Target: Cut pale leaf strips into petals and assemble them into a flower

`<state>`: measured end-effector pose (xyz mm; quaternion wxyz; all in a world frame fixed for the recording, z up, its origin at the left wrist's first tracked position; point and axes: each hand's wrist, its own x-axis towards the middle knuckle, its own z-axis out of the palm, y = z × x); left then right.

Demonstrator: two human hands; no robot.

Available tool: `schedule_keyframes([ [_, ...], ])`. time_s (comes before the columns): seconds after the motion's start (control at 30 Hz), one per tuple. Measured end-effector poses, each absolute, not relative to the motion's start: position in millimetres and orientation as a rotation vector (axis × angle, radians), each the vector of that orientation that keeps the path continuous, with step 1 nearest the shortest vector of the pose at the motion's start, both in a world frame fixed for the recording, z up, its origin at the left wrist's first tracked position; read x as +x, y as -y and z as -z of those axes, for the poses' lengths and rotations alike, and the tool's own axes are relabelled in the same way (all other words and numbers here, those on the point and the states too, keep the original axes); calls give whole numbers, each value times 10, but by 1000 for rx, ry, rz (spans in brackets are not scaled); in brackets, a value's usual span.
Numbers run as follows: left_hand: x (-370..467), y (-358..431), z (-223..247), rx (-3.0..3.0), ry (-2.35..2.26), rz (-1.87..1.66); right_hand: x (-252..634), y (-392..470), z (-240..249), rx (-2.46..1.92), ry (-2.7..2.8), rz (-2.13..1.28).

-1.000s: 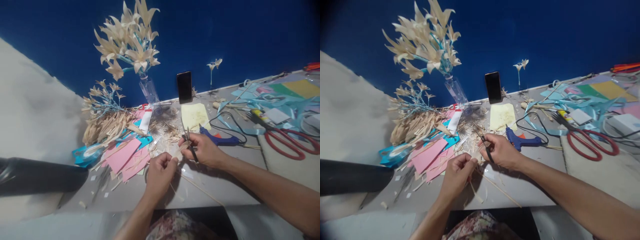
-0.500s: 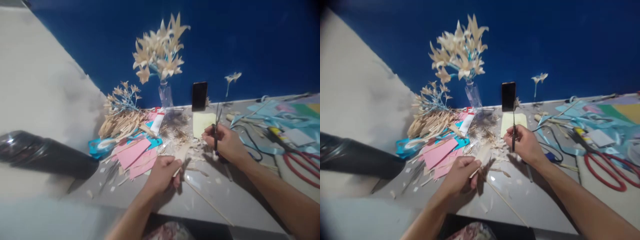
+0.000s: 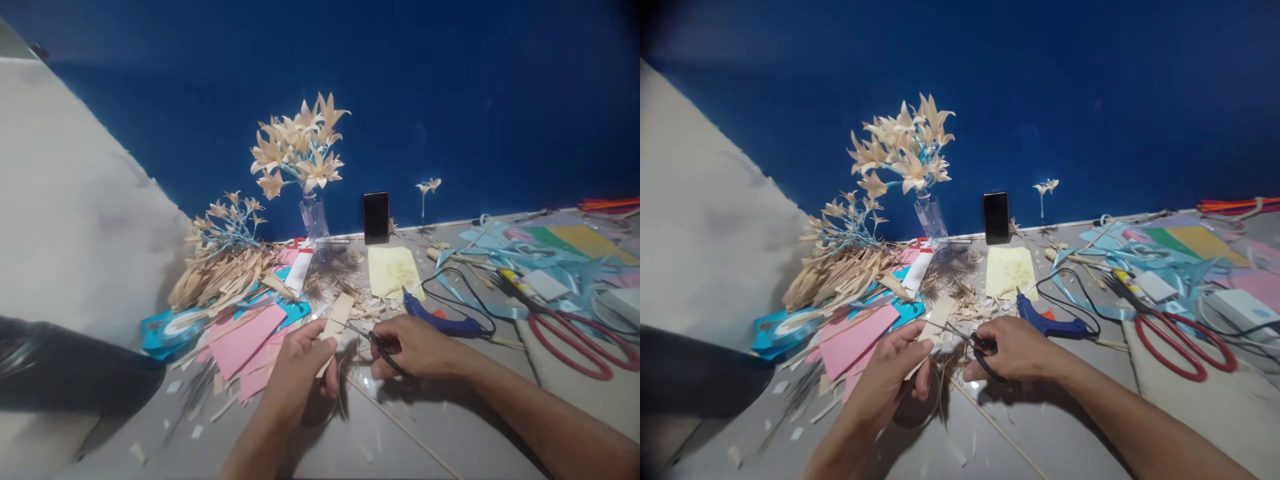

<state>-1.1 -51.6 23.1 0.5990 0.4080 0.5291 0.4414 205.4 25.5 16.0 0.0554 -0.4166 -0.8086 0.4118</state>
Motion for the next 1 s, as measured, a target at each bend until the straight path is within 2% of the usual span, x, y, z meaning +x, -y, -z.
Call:
schedule_keyframes([
  [0.53, -111, 495, -199, 975, -1205, -952, 2079, -259, -54, -1238, 2238, -1634],
  [0.87, -342, 554, -182, 1150, -1364, -754, 2018, -234, -61, -1305, 2495, -1208],
  [1.0, -485, 481, -251, 1378, -1530, -624, 2067, -300, -63, -1317, 2277, -1154],
])
